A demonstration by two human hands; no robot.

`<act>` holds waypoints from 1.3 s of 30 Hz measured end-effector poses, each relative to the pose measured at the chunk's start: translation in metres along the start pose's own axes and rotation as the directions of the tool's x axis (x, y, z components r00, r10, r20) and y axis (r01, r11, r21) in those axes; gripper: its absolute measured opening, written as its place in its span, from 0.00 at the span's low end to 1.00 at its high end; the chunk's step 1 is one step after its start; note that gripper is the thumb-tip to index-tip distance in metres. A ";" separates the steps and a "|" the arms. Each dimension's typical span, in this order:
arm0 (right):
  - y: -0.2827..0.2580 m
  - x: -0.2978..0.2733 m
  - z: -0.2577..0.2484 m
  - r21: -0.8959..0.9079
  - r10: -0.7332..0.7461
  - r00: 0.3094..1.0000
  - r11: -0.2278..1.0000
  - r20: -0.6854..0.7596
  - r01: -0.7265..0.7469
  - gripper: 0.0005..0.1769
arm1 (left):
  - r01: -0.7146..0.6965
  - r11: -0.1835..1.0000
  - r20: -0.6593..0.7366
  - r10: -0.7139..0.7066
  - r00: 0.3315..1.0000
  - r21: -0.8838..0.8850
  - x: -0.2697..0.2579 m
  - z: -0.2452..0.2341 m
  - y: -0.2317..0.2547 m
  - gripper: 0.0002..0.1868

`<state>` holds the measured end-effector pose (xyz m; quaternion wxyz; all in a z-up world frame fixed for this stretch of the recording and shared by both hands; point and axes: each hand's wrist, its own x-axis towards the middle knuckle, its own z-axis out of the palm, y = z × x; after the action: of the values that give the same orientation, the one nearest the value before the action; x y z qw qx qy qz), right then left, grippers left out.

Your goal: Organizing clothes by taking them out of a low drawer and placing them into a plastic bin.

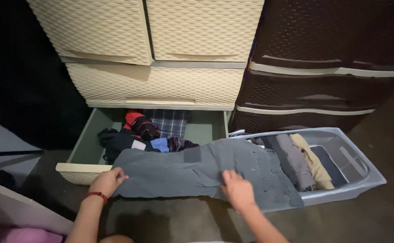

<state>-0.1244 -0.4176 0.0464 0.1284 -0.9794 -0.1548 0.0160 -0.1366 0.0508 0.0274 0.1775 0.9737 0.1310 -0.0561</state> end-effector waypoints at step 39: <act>-0.119 0.139 -0.142 0.635 -0.003 0.975 0.759 -0.222 0.147 0.22 | -0.544 0.580 -0.423 0.344 0.838 -0.606 -0.071 -0.076 0.138 0.84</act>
<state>-0.0176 -0.3000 0.2153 0.4744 -0.8639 -0.1649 -0.0388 -0.1620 -0.0634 0.1553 0.5252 0.8287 -0.0862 0.1731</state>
